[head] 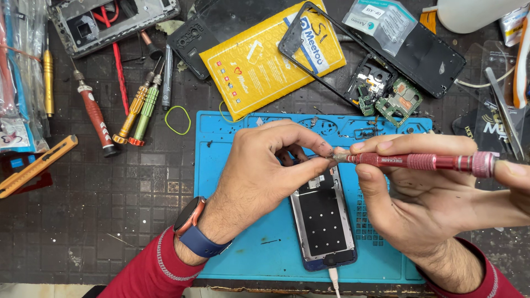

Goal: The person pries open the back cover of a smartphone on a blue repair mat, plugs a charging cable into it, and uses a screwdriver to unscrew and work on the internal components of the opened phone.

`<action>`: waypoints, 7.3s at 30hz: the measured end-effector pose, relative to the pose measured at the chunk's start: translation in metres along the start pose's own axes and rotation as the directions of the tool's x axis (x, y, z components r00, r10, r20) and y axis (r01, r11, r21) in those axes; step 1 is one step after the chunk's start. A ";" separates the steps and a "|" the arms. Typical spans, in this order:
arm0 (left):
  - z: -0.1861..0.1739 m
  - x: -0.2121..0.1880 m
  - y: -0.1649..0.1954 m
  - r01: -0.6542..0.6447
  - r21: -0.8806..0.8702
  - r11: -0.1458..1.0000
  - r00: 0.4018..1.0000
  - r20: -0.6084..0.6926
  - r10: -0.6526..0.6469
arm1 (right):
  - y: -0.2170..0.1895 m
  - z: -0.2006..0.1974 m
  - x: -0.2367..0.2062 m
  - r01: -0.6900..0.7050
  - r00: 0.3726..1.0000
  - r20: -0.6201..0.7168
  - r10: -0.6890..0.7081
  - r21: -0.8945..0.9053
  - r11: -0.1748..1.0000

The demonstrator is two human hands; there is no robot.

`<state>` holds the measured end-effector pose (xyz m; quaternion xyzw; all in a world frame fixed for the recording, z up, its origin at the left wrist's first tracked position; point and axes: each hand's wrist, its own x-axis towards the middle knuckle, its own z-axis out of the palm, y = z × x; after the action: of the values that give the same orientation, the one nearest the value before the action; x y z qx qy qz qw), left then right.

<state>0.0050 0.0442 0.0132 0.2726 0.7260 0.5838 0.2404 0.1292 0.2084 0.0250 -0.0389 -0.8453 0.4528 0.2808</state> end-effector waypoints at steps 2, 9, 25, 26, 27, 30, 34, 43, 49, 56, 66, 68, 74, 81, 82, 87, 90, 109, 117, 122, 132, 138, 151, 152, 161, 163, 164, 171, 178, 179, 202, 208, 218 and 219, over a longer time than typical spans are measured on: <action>0.000 0.000 0.000 -0.005 0.005 1.000 1.000 0.000 0.005 | -0.001 0.000 0.001 -0.005 1.000 -0.006 0.006 0.013 1.000; 0.000 0.000 -0.003 -0.016 0.029 0.999 1.000 0.002 0.016 | -0.001 -0.002 0.002 0.032 0.998 0.049 -0.031 -0.017 0.999; -0.010 0.001 0.000 -0.168 0.010 0.986 0.985 0.039 0.168 | -0.008 -0.009 0.006 0.136 0.988 0.097 -0.124 -0.130 0.982; -0.011 0.002 0.000 -0.175 0.009 0.985 0.984 0.043 0.174 | -0.007 -0.014 0.004 0.150 0.983 0.133 -0.127 -0.173 0.973; -0.014 0.002 0.000 -0.180 0.011 0.984 0.983 0.050 0.179 | -0.007 -0.019 0.001 0.131 0.980 0.173 -0.096 -0.206 0.970; -0.016 0.004 -0.003 -0.235 0.075 0.969 0.971 0.064 0.231 | -0.004 -0.024 -0.017 -0.020 0.987 0.157 0.039 -0.117 0.993; -0.012 0.003 -0.010 -0.412 0.170 0.895 0.911 0.083 0.404 | -0.005 -0.027 -0.045 -0.071 0.973 0.232 0.011 0.251 0.965; -0.002 -0.003 -0.019 -0.483 0.253 0.838 0.876 0.139 0.463 | 0.001 -0.023 -0.115 -0.220 0.894 0.448 0.031 0.378 0.899; -0.001 -0.003 -0.021 -0.467 0.259 0.845 0.884 0.143 0.445 | 0.017 -0.033 -0.133 -0.456 0.792 0.584 0.179 0.371 0.809; -0.002 -0.003 -0.021 -0.467 0.246 0.850 0.884 0.137 0.446 | 0.018 -0.040 -0.134 -0.603 0.752 0.633 0.184 0.547 0.581; -0.002 -0.004 -0.022 -0.466 0.243 0.851 0.885 0.144 0.443 | -0.014 -0.033 -0.091 -0.468 0.724 0.686 0.066 0.419 0.778; -0.002 -0.004 -0.022 -0.472 0.243 0.847 0.881 0.145 0.449 | -0.021 -0.023 -0.077 -0.178 0.784 0.615 -0.084 0.353 0.918; -0.001 -0.004 -0.024 -0.475 0.248 0.844 0.880 0.149 0.452 | -0.032 -0.015 -0.055 0.207 0.751 0.568 -0.336 0.282 0.937; 0.000 -0.002 -0.025 -0.508 0.273 0.817 0.861 0.174 0.477 | -0.042 -0.030 -0.079 0.047 0.823 0.544 -0.164 0.222 0.974; 0.000 -0.002 -0.025 -0.513 0.280 0.811 0.858 0.177 0.482 | -0.043 -0.031 -0.082 0.049 0.842 0.519 -0.150 0.204 0.978; -0.001 -0.002 -0.025 -0.517 0.288 0.806 0.856 0.183 0.484 | -0.059 -0.025 -0.090 -0.044 0.896 0.443 -0.034 0.166 0.985; -0.001 -0.002 -0.024 -0.512 0.282 0.811 0.859 0.188 0.477 | -0.063 -0.016 -0.090 -0.094 0.936 0.350 0.032 0.161 0.982; -0.001 0.000 -0.019 -0.475 0.276 0.835 0.878 0.205 0.431 | -0.042 -0.017 -0.111 0.043 0.900 0.414 -0.134 0.221 0.974; 0.001 -0.002 -0.018 -0.559 0.280 0.781 0.827 0.263 0.498 | -0.043 -0.008 -0.117 0.195 0.901 0.376 -0.216 0.092 0.976; 0.001 0.002 -0.018 -0.598 0.271 0.754 0.796 0.314 0.518 | -0.043 -0.009 -0.120 0.236 0.910 0.339 -0.238 0.047 0.971; 0.002 0.001 -0.021 -0.597 0.269 0.756 0.796 0.318 0.515 | -0.044 -0.012 -0.118 0.161 0.910 0.375 -0.180 0.081 0.984; 0.002 0.001 -0.021 -0.597 0.272 0.755 0.796 0.317 0.516 | -0.042 -0.007 -0.118 0.255 0.902 0.346 -0.260 0.059 0.965; 0.002 0.000 -0.019 -0.585 0.305 0.751 0.806 0.314 0.501 | -0.044 -0.007 -0.117 0.146 0.913 0.374 -0.161 0.067 0.987; 0.002 0.001 -0.019 -0.586 0.306 0.750 0.806 0.316 0.500 | -0.045 -0.007 -0.117 0.161 0.913 0.368 -0.174 0.067 0.985; -0.001 0.002 -0.025 -0.603 0.280 0.747 0.792 0.326 0.516 | -0.038 -0.006 -0.127 0.206 0.913 0.344 -0.220 0.075 0.976; -0.001 0.002 -0.025 -0.601 0.282 0.748 0.794 0.321 0.517 | -0.033 -0.001 -0.131 0.260 0.920 0.295 -0.257 0.029 0.965; -0.001 0.002 -0.025 -0.602 0.282 0.747 0.793 0.322 0.517 | -0.032 0.000 -0.133 0.272 0.917 0.295 -0.270 0.034 0.962; -0.001 0.001 -0.025 -0.600 0.297 0.742 0.794 0.330 0.510 | -0.034 0.000 -0.136 0.197 0.926 0.322 -0.197 0.032 0.980; -0.001 0.003 -0.025 -0.602 0.284 0.746 0.791 0.336 0.511 | -0.040 -0.001 -0.123 0.212 0.930 0.303 -0.206 0.011 0.977; -0.001 0.003 -0.025 -0.604 0.285 0.744 0.790 0.333 0.515 | -0.041 0.000 -0.121 0.219 0.932 0.299 -0.206 -0.009 0.976; 0.000 0.002 -0.027 -0.604 0.296 0.740 0.792 0.327 0.516 | -0.050 -0.007 -0.111 -0.033 0.933 0.359 -0.026 0.156 0.987; -0.001 0.003 -0.022 -0.616 0.331 0.715 0.784 0.346 0.515 | -0.053 -0.013 -0.108 -0.338 0.901 0.396 0.178 0.384 0.859; 0.001 -0.012 0.008 -0.720 0.233 0.654 0.594 0.693 0.407 | 0.024 -0.078 -0.079 -0.106 0.991 -0.102 0.088 -0.186 0.977; 0.003 -0.013 0.009 -0.739 0.280 0.612 0.587 0.713 0.383 | 0.035 -0.082 -0.076 -0.080 0.993 -0.106 0.058 -0.217 0.973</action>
<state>0.0171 0.0390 0.0220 0.7211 0.6153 0.2784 0.1543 0.2280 0.2657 -0.0001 -0.1216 -0.8736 0.3633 0.3002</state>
